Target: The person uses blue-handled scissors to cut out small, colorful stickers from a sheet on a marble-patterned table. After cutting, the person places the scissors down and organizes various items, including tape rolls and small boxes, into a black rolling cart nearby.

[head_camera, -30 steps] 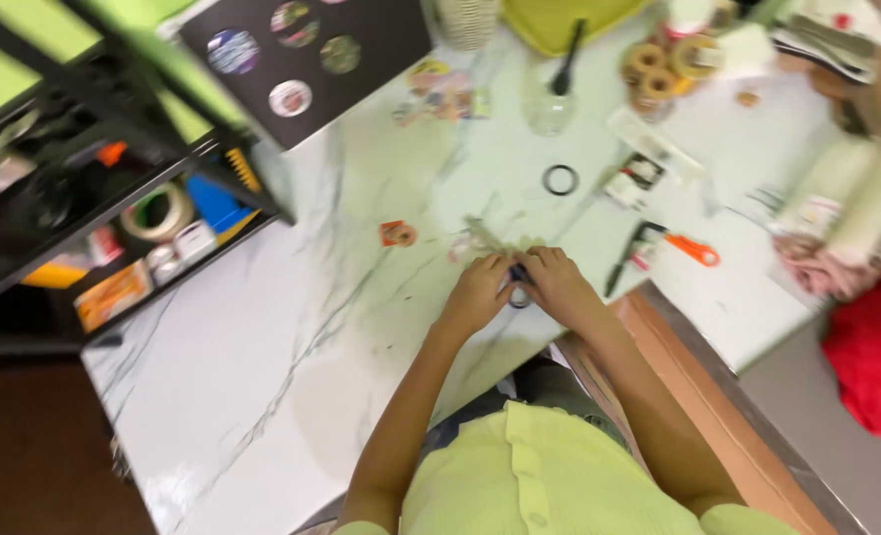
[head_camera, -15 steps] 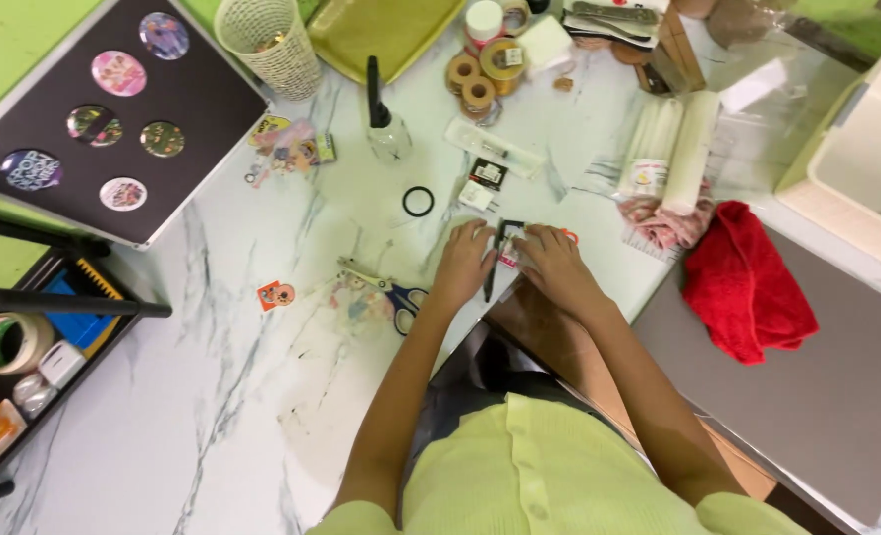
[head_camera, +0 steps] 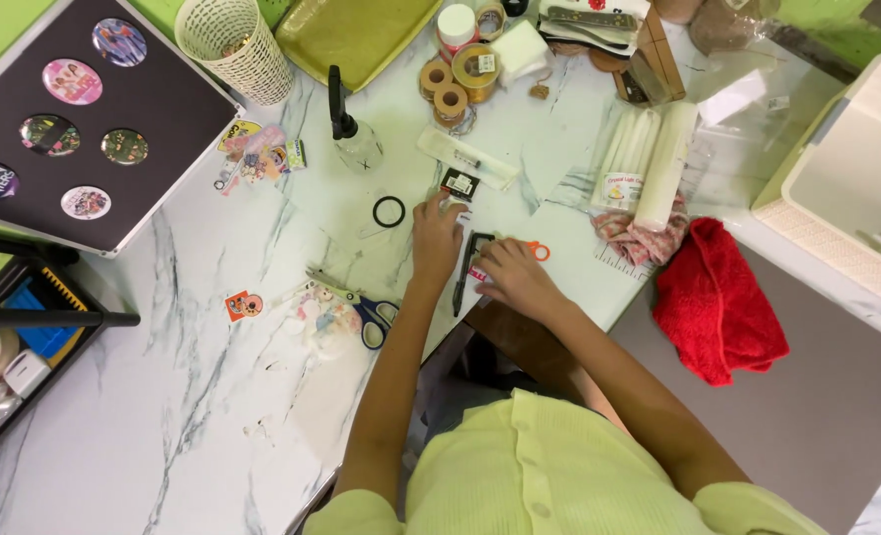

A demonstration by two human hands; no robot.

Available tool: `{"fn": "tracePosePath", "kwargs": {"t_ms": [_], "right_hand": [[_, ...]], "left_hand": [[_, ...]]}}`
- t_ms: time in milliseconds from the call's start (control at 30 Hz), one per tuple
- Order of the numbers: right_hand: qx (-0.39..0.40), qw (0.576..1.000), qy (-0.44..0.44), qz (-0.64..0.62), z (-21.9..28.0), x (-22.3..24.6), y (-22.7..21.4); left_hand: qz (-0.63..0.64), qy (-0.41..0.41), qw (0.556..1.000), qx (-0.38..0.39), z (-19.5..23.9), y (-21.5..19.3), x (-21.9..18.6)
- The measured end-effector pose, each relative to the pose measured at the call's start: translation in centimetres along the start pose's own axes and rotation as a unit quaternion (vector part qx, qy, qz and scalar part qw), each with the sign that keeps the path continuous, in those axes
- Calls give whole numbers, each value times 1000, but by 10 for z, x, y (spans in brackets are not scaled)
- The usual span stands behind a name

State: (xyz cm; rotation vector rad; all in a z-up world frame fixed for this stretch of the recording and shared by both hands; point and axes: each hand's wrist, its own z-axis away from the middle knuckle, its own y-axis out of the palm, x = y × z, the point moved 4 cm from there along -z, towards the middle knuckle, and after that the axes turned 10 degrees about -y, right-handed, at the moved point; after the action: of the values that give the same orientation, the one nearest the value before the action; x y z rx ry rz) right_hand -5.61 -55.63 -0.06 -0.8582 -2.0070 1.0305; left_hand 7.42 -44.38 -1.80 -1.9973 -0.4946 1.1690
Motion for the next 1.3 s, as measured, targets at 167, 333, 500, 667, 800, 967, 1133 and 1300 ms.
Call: {"fn": "tracePosePath", "kwargs": {"t_ms": [167, 333, 500, 667, 800, 967, 1133, 1300], "right_hand": [[-12, 999, 28, -12, -7, -8, -1], [18, 997, 67, -25, -3, -23, -4], [43, 990, 122, -53, -7, -34, -13], [-57, 989, 129, -38, -54, -60, -9], [-108, 987, 105, 51, -96, -86, 17], [-78, 987, 108, 94, -103, -94, 66], [-98, 988, 91, 77, -104, -46, 57], [-107, 987, 82, -90, -116, 10, 51]], "left_hand": [[-17, -40, 999, 12, -5, 1, 2], [-17, -59, 998, 35, -2, -1, 11], [92, -91, 991, 25, 9, 4, 38], [267, -233, 933, 57, 13, 2, 57], [426, -306, 847, 85, 24, 17, 78], [511, -326, 786, 120, 38, 7, 89], [555, -357, 741, 125, 51, -22, 92], [564, -389, 724, 84, 73, -52, 112]]}}
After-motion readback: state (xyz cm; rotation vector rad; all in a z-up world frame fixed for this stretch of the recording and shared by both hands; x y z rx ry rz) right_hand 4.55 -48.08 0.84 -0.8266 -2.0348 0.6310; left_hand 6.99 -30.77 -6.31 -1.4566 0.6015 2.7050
